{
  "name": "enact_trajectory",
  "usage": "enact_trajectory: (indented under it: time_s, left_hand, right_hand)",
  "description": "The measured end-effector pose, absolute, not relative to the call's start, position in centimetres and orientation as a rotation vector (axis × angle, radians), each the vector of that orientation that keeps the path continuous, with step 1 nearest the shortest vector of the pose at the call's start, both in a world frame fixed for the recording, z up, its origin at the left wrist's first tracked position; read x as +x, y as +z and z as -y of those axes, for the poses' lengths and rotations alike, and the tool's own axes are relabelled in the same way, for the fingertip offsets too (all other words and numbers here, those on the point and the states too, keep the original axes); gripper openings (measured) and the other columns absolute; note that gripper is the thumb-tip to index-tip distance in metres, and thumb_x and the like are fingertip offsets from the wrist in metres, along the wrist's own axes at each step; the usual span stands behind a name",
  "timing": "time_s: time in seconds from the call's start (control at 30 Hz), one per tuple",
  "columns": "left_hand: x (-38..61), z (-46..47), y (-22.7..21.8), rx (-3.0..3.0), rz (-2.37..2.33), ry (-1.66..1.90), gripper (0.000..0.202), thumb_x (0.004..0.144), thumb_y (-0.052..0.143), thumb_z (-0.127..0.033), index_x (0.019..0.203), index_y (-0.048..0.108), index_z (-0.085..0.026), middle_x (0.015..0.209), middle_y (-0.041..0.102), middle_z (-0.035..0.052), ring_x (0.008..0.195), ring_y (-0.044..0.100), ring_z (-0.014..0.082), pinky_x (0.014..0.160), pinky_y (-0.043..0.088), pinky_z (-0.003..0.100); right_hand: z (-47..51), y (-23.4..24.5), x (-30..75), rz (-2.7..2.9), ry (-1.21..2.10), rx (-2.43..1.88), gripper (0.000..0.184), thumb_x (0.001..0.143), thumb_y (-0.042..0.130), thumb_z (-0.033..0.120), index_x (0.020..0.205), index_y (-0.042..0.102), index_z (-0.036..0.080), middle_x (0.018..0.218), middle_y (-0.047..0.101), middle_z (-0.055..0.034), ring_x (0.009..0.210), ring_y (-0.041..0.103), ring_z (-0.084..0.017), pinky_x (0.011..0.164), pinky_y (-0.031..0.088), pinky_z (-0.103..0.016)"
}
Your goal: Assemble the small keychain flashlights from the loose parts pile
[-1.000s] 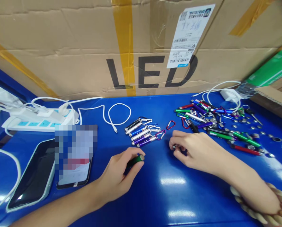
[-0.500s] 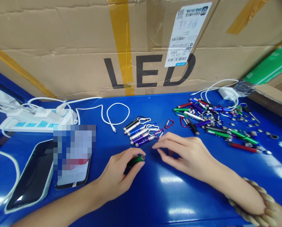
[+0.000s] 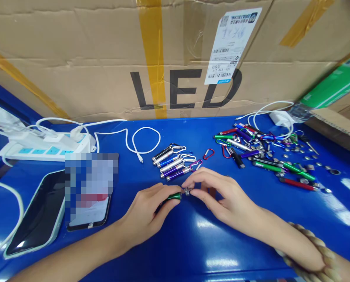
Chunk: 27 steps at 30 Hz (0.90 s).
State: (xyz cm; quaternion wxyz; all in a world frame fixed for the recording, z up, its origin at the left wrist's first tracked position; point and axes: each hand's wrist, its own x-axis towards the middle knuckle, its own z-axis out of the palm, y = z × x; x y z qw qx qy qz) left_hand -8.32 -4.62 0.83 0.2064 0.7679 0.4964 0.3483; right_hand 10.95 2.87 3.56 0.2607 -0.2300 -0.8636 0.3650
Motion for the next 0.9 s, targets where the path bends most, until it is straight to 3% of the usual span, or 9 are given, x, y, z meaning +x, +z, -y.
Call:
enact_trajectory:
  time_s: [0.2, 0.9]
  left_hand:
    - [-8.23, 4.72, 0.77, 2.14, -1.364, 0.977, 0.02, 0.091, 0.047, -0.018, 0.106, 0.059, -0.018, 0.078, 0.066, 0.0027, 0.065, 0.058, 0.0123, 0.061, 0.047, 0.021]
    - [-8.24, 4.9, 0.98, 2.105, -1.4, 0.849, 0.018, 0.092, 0.044, -0.021, 0.1, 0.059, -0.015, 0.072, 0.061, 0.001, 0.062, 0.057, 0.0119, 0.059, 0.043, 0.021]
  right_hand:
    - [-2.54, 3.49, 10.94, 2.369, 1.051, -0.708, 0.014, 0.088, 0.049, 0.019, 0.101, 0.055, 0.021, 0.089, 0.065, 0.0016, 0.053, 0.053, -0.004, 0.052, 0.044, -0.017]
    - [-3.0, 3.55, 10.46, 2.13, 1.361, -0.802, 0.018, 0.077, 0.064, 0.018, 0.093, 0.057, 0.018, 0.075, 0.066, 0.0031, 0.045, 0.044, -0.003, 0.045, 0.038, -0.017]
